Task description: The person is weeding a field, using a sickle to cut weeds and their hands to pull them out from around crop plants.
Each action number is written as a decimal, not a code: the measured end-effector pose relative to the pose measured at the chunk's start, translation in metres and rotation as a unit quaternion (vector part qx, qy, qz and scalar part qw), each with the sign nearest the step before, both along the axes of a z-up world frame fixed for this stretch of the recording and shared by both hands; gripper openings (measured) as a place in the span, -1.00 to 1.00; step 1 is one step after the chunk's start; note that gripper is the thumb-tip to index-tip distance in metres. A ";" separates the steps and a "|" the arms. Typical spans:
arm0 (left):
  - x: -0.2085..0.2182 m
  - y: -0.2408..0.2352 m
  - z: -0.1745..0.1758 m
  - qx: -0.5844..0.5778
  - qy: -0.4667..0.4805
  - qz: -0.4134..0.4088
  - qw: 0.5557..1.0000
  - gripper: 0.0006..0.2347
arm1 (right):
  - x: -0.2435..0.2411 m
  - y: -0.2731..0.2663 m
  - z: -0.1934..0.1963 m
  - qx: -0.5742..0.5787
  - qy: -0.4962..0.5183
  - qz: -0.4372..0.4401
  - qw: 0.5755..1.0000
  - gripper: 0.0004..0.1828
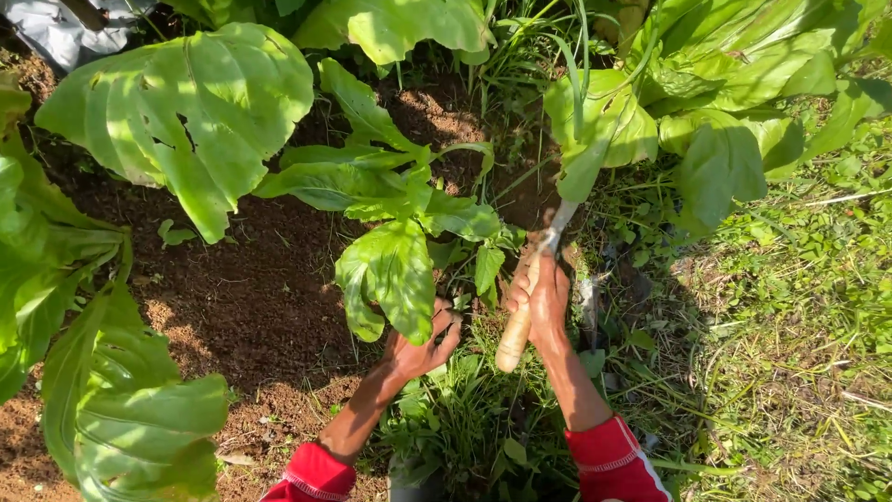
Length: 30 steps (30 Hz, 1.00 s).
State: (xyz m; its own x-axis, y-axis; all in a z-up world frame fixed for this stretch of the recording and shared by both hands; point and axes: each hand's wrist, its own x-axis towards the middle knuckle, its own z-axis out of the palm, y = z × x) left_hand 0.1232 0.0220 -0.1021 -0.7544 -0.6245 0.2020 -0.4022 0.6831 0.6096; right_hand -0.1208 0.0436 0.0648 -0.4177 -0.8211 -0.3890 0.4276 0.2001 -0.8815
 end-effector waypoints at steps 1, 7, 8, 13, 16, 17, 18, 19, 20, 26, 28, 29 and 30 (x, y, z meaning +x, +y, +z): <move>-0.002 -0.002 -0.014 -0.014 -0.005 0.011 1.000 -0.70 | -0.004 -0.013 0.008 -0.011 0.004 -0.010 1.000 -0.55; -0.007 -0.025 0.092 0.035 0.022 -0.057 0.998 -0.87 | 0.002 0.003 0.016 0.009 -0.002 0.017 1.000 -0.56; -0.008 -0.026 0.103 0.024 0.021 -0.051 0.998 -0.88 | -0.002 0.007 0.012 0.003 -0.005 0.006 1.000 -0.56; -0.008 -0.011 0.159 -0.098 -0.035 -0.032 0.994 -0.88 | -0.015 -0.023 0.013 -0.014 0.014 -0.003 1.000 -0.59; -0.008 -0.011 0.163 -0.083 -0.022 -0.016 0.996 -0.88 | 0.003 0.000 0.024 -0.006 0.020 0.026 0.999 -0.58; -0.009 -0.009 0.156 0.026 0.043 -0.008 0.999 -0.92 | 0.009 0.012 0.026 0.008 0.016 0.036 0.999 -0.58; -0.012 -0.010 0.155 0.027 0.045 -0.005 0.999 -0.92 | 0.005 0.001 0.026 0.009 0.017 0.039 0.999 -0.58; -0.014 -0.009 0.153 0.021 0.041 0.031 0.998 -0.87 | 0.002 -0.008 0.026 -0.004 0.019 0.011 1.000 -0.61; -0.015 -0.006 0.151 0.015 0.036 0.066 0.997 -0.80 | -0.001 -0.016 0.025 -0.018 0.022 -0.016 0.999 -0.63; -0.025 -0.004 0.100 0.028 0.056 0.142 0.988 -0.68 | 0.022 -0.010 0.037 0.003 -0.014 -0.004 1.000 -0.58; -0.022 -0.007 0.087 0.021 0.053 0.139 0.989 -0.72 | 0.020 -0.011 0.039 0.002 -0.001 -0.018 1.000 -0.60; -0.020 -0.006 0.081 0.017 0.048 0.133 0.990 -0.75 | 0.020 -0.009 0.040 0.002 0.010 -0.035 0.999 -0.61; -0.019 -0.004 0.082 0.018 0.048 0.135 0.990 -0.75 | 0.012 -0.021 0.030 0.003 0.010 -0.033 0.999 -0.61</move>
State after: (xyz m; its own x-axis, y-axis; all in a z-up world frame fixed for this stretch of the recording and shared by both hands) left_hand 0.1045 0.0179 -0.0200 -0.5380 -0.8086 0.2382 -0.5055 0.5356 0.6765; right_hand -0.1084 0.0227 0.0952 -0.4792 -0.7888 -0.3850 0.4221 0.1775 -0.8890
